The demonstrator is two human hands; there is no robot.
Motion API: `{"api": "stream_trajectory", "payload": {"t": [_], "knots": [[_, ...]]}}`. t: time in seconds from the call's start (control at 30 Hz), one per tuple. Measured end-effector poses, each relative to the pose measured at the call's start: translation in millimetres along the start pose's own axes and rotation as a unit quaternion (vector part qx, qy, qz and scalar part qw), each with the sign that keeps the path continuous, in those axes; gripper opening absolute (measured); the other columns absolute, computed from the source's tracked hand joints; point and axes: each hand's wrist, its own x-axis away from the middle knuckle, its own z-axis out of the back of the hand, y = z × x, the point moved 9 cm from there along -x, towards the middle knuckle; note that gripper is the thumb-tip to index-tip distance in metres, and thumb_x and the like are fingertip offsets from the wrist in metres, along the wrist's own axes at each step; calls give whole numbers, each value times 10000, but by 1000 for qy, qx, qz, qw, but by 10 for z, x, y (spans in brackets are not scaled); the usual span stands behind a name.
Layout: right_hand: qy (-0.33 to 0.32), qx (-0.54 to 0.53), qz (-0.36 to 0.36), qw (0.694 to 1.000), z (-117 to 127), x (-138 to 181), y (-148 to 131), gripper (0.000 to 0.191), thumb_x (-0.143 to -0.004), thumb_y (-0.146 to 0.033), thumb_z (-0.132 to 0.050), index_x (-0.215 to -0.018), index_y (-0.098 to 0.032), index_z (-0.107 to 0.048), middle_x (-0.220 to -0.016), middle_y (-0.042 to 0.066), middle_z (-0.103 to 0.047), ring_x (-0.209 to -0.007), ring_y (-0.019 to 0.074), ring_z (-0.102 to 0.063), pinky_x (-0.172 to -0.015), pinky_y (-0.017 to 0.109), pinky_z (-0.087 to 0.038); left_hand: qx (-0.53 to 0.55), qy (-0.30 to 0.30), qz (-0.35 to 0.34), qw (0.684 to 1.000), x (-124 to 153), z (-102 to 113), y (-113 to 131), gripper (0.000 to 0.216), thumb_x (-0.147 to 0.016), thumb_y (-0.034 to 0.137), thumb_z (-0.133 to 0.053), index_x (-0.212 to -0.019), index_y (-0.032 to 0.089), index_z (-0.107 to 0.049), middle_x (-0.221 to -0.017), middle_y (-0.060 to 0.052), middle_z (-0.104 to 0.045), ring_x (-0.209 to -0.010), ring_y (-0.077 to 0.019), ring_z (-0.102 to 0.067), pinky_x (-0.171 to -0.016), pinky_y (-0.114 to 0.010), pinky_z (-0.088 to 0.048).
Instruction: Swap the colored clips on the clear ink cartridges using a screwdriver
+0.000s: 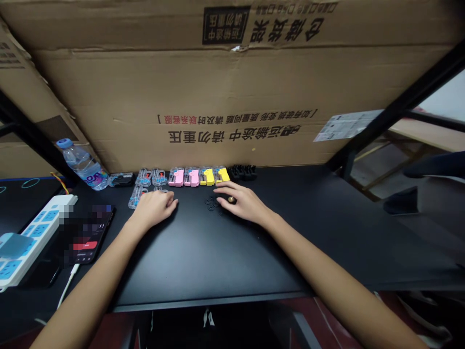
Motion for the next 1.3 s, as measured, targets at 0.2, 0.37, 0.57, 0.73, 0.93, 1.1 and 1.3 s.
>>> {"api": "stream_trajectory", "payload": {"t": [0.2, 0.37, 0.57, 0.73, 0.93, 1.1, 1.3], "knots": [[-89, -11, 5, 996, -222, 40, -65, 304, -1031, -390, -655, -1282, -284, -791, -1480, 69, -689, -747, 155, -764, -819, 338, -618, -50, -27, 62, 996, -31, -21, -282, 355, -1046, 449, -460, -826, 223, -622, -838, -103, -751, -829, -309, -740, -680, -330, -420], [-85, -5, 12, 996, -275, 57, 84, 277, -1041, -378, -639, -1245, -318, -816, -1425, 34, -729, -824, 171, -787, -798, 313, -609, -33, 8, 57, 998, -52, -44, -310, 371, -1049, 468, -469, -795, 226, -589, -835, -74, -747, -800, -274, -720, -638, -314, -364], [-43, -18, 10, 999, -105, 62, 195, 269, -1017, -370, -661, -1215, -298, -829, -1368, 55, -756, -950, 213, -794, -826, 323, -617, 1, 97, -37, 995, -53, 61, -74, 337, -1059, 397, -490, -776, 222, -544, -854, -64, -722, -846, -247, -673, -733, -342, -408], [-1, -33, 5, 999, 44, 58, 205, 305, -997, -213, -594, -1181, -254, -834, -1266, 74, -795, -943, 208, -795, -805, 311, -617, 5, 128, -92, 988, -29, 99, 74, 205, -1056, 347, -522, -921, 217, -605, -939, -78, -724, -956, -275, -649, -820, -391, -432], [-61, -29, 41, 997, -63, 58, -21, 480, -906, -45, -527, -1204, -271, -829, -1335, 44, -778, -1014, 200, -798, -838, 313, -618, 9, 144, -106, 984, 2, 103, 100, 128, -1051, 308, -553, -1089, 222, -639, -1122, -99, -718, -1105, -309, -623, -909, -435, -442], [-118, -16, 47, 992, -204, 85, -83, 550, -879, -16, -548, -1242, -327, -820, -1435, -1, -730, -1115, 206, -786, -888, 321, -617, 12, 141, -105, 984, 2, 93, 98, 141, -1048, 310, -560, -1094, 218, -656, -1133, -105, -715, -1120, -321, -620, -913, -452, -451], [-95, -9, 29, 995, -109, 98, 106, 484, -855, -23, -572, -1110, -307, -868, -1293, 8, -801, -985, 197, -810, -831, 295, -615, 13, 142, -102, 985, -2, 87, 86, 216, -1046, 318, -545, -1187, 208, -665, -1214, -120, -715, -1173, -338, -622, -978, -489, -471]]}}
